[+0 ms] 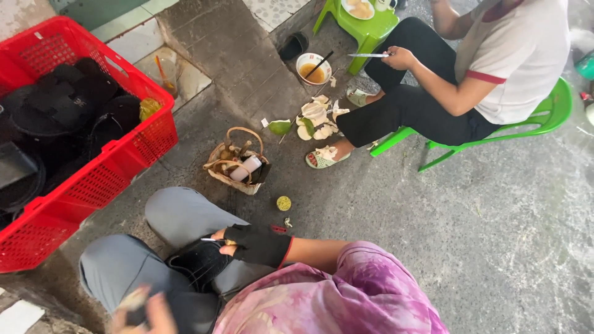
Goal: Hand-sewing the sole of a black sandal using a hook needle and thread while sitting on a stool.
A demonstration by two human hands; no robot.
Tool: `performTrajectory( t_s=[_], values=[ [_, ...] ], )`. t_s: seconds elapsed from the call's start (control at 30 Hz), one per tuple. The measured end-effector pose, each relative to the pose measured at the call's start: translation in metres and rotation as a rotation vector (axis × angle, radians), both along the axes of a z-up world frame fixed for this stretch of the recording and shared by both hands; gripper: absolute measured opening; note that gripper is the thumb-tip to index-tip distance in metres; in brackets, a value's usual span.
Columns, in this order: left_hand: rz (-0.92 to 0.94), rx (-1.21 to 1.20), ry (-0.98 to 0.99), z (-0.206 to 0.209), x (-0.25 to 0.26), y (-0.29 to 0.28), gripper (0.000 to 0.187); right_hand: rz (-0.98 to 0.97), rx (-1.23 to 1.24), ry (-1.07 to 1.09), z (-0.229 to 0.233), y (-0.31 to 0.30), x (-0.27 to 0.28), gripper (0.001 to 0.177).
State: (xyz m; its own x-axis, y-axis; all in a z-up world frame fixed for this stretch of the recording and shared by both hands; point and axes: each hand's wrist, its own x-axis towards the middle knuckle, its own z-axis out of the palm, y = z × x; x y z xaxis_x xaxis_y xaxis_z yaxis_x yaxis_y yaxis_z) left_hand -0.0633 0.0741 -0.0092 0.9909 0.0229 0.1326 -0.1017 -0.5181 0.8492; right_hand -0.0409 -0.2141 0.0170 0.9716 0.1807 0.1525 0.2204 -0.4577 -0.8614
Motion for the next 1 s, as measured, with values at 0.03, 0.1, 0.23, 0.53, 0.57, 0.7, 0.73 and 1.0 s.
performTrajectory(
  t_s=[0.03,0.1,0.23,0.53,0.57,0.7,0.73,1.0],
  values=[
    [0.057,0.029,-0.020,0.042,0.013,-0.049,0.026,0.088,0.022,0.108,-0.001,-0.002,0.001,0.035],
    [-0.149,0.191,-0.161,0.017,0.019,-0.065,0.046,0.043,-0.007,0.157,0.003,0.001,0.004,0.037],
    [-0.375,0.708,-0.311,-0.046,0.021,-0.066,0.094,0.052,-0.054,0.387,0.035,0.002,0.017,0.058],
    [-0.364,1.291,0.051,-0.032,0.004,-0.073,0.090,0.112,-0.072,0.444,0.017,-0.017,0.032,0.054],
    [-0.358,1.298,0.051,-0.043,0.001,-0.067,0.090,0.117,-0.067,0.439,0.009,-0.010,0.036,0.054],
    [-0.384,1.423,0.056,-0.082,-0.021,-0.047,0.100,0.171,-0.160,0.371,-0.012,0.005,0.040,0.050],
    [-0.371,1.418,-0.022,-0.090,-0.024,-0.044,0.102,0.179,-0.163,0.366,-0.013,0.005,0.041,0.050],
    [-0.346,1.265,-0.368,-0.079,-0.016,-0.062,0.063,0.049,-0.231,0.153,-0.019,0.006,0.020,0.044]
  ],
)
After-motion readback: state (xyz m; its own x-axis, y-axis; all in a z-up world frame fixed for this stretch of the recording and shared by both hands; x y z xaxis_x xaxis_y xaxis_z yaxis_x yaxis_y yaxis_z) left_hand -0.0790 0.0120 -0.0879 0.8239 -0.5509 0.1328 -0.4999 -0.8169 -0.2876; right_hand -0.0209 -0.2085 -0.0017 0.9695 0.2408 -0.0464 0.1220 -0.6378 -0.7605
